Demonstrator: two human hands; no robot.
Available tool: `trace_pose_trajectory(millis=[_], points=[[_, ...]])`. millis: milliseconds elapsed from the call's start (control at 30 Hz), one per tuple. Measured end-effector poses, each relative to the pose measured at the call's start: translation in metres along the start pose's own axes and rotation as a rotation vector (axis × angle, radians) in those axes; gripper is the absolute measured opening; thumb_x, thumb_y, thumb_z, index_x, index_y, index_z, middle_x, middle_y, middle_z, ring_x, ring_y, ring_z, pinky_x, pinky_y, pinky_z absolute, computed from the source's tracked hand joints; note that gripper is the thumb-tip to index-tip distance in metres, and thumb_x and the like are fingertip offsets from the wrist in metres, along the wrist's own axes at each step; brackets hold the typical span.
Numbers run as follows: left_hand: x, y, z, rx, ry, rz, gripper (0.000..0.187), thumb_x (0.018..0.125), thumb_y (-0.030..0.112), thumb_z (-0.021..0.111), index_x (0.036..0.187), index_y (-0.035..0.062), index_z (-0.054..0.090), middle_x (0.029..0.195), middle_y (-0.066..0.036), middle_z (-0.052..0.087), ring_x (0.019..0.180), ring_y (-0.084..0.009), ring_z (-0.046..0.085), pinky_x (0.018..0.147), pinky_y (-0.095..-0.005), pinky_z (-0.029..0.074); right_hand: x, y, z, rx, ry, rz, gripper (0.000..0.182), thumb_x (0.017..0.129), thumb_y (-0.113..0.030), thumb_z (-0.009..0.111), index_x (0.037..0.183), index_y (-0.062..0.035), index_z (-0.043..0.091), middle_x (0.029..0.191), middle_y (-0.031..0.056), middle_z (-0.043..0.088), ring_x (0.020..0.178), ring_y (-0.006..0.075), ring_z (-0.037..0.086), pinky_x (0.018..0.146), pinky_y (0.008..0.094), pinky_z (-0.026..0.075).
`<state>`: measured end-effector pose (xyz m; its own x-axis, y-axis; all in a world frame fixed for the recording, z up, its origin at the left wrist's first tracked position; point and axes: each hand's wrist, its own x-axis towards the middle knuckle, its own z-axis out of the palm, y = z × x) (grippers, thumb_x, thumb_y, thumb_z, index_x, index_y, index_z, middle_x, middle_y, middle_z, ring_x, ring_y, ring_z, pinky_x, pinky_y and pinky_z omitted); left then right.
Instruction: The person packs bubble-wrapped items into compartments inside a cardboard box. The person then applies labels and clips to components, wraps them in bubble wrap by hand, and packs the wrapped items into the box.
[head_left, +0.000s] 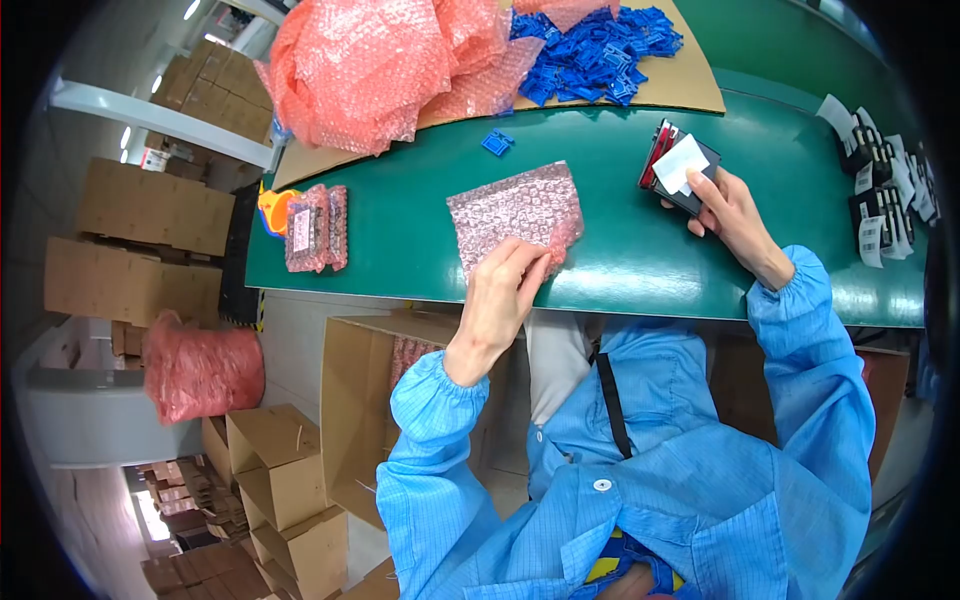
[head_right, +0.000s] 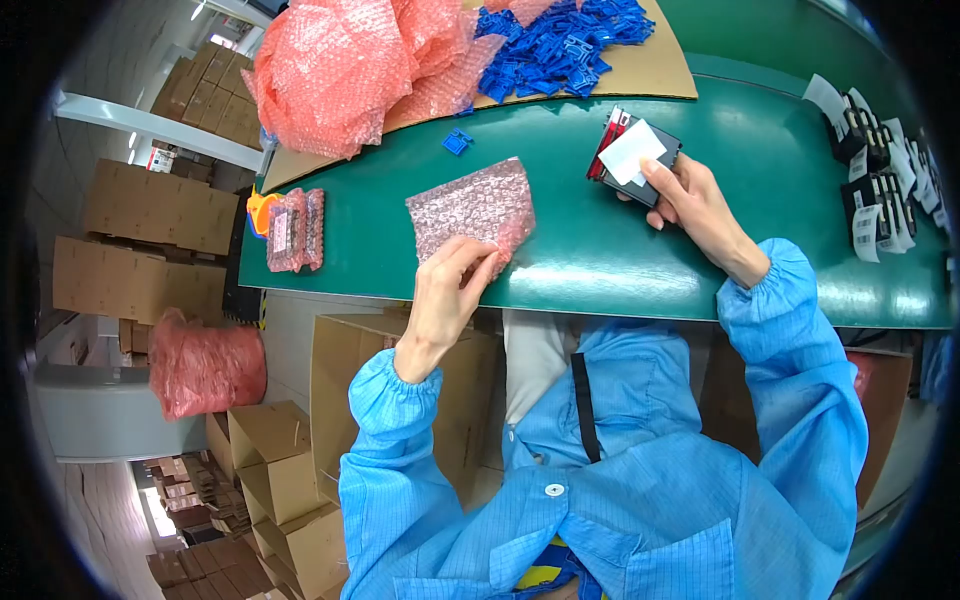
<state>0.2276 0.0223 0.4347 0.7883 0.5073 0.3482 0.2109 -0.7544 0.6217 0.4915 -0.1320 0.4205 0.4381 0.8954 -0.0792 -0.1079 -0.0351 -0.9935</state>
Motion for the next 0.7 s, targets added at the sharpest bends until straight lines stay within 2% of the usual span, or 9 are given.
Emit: trace_pose_trajectory(millis=[67, 267, 300, 367, 433, 467, 500, 533, 700], points=[[0.004, 0.002, -0.006, 0.037, -0.095, -0.057, 0.008, 0.086, 0.004, 0.067, 0.092, -0.0009, 0.067, 0.080, -0.012, 0.063, 0.069, -0.0246, 0.063, 0.060, -0.0324, 0.049, 0.001, 0.001, -0.001, -0.015, -0.006, -0.017, 0.042, 0.100, -0.036, 0.049, 0.116, 0.0025, 0.051, 0.094, 0.0099, 0.065, 0.054, 0.0019, 0.038, 0.051, 0.0189, 0.042], [0.036, 0.017, 0.013, 0.092, -0.033, -0.061, 0.015, 0.082, 0.008, 0.071, 0.088, -0.0017, 0.062, 0.076, -0.013, 0.061, 0.064, -0.0240, 0.061, 0.058, -0.0338, 0.049, 0.000, 0.006, -0.002, -0.095, -0.053, -0.047, 0.044, 0.100, -0.036, 0.050, 0.122, 0.0020, 0.048, 0.092, 0.0102, 0.066, 0.054, 0.0034, 0.040, 0.050, 0.0192, 0.042], [0.033, 0.011, 0.021, 0.088, -0.008, 0.016, 0.016, 0.081, 0.006, 0.072, 0.085, -0.0015, 0.059, 0.075, -0.013, 0.060, 0.064, -0.0232, 0.059, 0.058, -0.0340, 0.049, -0.001, 0.007, -0.003, -0.111, -0.053, -0.035, 0.044, 0.100, -0.035, 0.050, 0.123, 0.0018, 0.047, 0.091, 0.0101, 0.065, 0.055, 0.0038, 0.041, 0.050, 0.0193, 0.042], [0.030, 0.006, 0.032, 0.064, 0.045, 0.023, 0.016, 0.080, 0.005, 0.072, 0.085, -0.0016, 0.059, 0.076, -0.012, 0.060, 0.064, -0.0229, 0.059, 0.059, -0.0334, 0.049, -0.002, 0.005, -0.003, -0.121, -0.063, -0.022, 0.043, 0.099, -0.032, 0.053, 0.123, 0.0032, 0.046, 0.083, 0.0059, 0.059, 0.056, 0.0050, 0.044, 0.051, 0.0206, 0.043], [0.026, 0.006, 0.034, 0.065, 0.003, -0.014, 0.013, 0.081, 0.004, 0.070, 0.087, -0.0020, 0.061, 0.078, -0.012, 0.061, 0.064, -0.0210, 0.059, 0.060, -0.0321, 0.049, -0.006, -0.004, 0.002, -0.130, -0.069, -0.010, 0.043, 0.099, -0.030, 0.054, 0.122, 0.0044, 0.045, 0.079, 0.0034, 0.053, 0.057, 0.0055, 0.046, 0.052, 0.0218, 0.045], [0.025, 0.010, 0.033, 0.017, 0.006, -0.080, 0.010, 0.083, 0.001, 0.067, 0.088, -0.0022, 0.059, 0.080, -0.014, 0.059, 0.065, -0.0248, 0.059, 0.060, -0.0351, 0.048, -0.006, -0.003, 0.000, -0.123, -0.059, -0.013, 0.043, 0.099, -0.030, 0.054, 0.122, 0.0044, 0.045, 0.079, 0.0034, 0.053, 0.057, 0.0055, 0.046, 0.052, 0.0218, 0.045], [0.025, 0.013, 0.030, -0.028, 0.013, -0.148, 0.008, 0.084, -0.001, 0.064, 0.090, -0.0025, 0.058, 0.081, -0.016, 0.058, 0.066, -0.0287, 0.060, 0.060, -0.0381, 0.047, -0.004, -0.003, 0.000, -0.142, -0.091, -0.022, 0.043, 0.099, -0.030, 0.054, 0.122, 0.0047, 0.045, 0.080, 0.0033, 0.053, 0.057, 0.0054, 0.047, 0.051, 0.0216, 0.044], [0.024, 0.016, 0.028, -0.063, 0.015, -0.157, 0.007, 0.086, -0.001, 0.063, 0.092, -0.0028, 0.062, 0.082, -0.014, 0.060, 0.066, -0.0228, 0.061, 0.059, -0.0334, 0.048, -0.004, -0.002, 0.001, -0.161, -0.125, -0.029, 0.044, 0.098, -0.031, 0.054, 0.122, 0.0049, 0.044, 0.080, 0.0032, 0.053, 0.057, 0.0053, 0.048, 0.051, 0.0213, 0.044], [0.023, 0.034, 0.033, -0.101, 0.170, -0.073, 0.012, 0.087, 0.001, 0.064, 0.099, -0.0014, 0.065, 0.086, -0.012, 0.062, 0.067, -0.0193, 0.061, 0.061, -0.0305, 0.049, -0.008, -0.018, 0.021, -0.266, -0.321, 0.072, 0.043, 0.095, -0.029, 0.059, 0.126, 0.0001, 0.049, 0.069, -0.0022, 0.053, 0.055, 0.0037, 0.046, 0.047, 0.0196, 0.036]])
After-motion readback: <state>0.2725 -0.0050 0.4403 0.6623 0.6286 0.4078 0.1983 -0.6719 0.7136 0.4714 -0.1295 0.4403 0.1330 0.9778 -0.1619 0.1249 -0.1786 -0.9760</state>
